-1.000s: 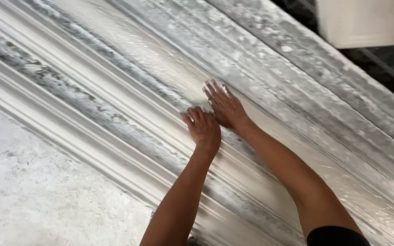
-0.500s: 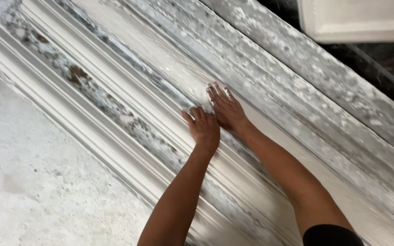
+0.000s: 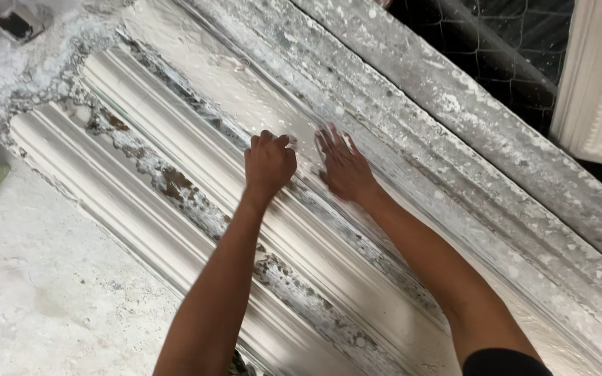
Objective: The person dips a bundle of white fibers into a bucket of liquid and spreads the wet fibers along the grooves of long plaster molding pieces. They then use a sponge and their hands to smooth and press the fiber coating over the molding surfaces.
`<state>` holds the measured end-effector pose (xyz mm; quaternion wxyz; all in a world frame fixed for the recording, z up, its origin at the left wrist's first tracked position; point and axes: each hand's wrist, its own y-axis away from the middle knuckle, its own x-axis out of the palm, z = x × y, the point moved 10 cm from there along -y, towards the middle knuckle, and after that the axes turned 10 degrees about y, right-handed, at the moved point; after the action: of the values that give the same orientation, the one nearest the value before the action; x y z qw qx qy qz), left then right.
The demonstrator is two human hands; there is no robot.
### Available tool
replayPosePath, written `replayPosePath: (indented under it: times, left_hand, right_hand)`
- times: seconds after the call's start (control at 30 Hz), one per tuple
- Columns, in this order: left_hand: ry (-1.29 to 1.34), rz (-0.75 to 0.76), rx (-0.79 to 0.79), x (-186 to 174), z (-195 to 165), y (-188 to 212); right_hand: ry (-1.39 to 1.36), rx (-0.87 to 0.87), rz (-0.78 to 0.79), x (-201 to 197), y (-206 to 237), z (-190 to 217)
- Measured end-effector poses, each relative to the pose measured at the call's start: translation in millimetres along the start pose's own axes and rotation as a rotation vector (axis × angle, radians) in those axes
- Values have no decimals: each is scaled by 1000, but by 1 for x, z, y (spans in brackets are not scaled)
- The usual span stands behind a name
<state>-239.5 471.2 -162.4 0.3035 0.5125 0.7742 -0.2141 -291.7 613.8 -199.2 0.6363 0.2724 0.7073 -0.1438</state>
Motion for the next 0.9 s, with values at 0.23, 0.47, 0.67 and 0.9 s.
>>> replayPosePath:
  times: [0.23,0.47,0.67,0.9]
  left_hand:
    - [-237,200,106,77,-43,101]
    - [-531,337,82,79,-45,101]
    - [-633,396,-12,27,3,39]
    - [-610,331,-45,-42,69,-52]
  right_hand:
    - [9,29,97,14,106,-24]
    - [39,65,112,10,117,-11]
    - [89,21,-45,-12,-15,35]
    - [12,19,-83,-49,-184,79]
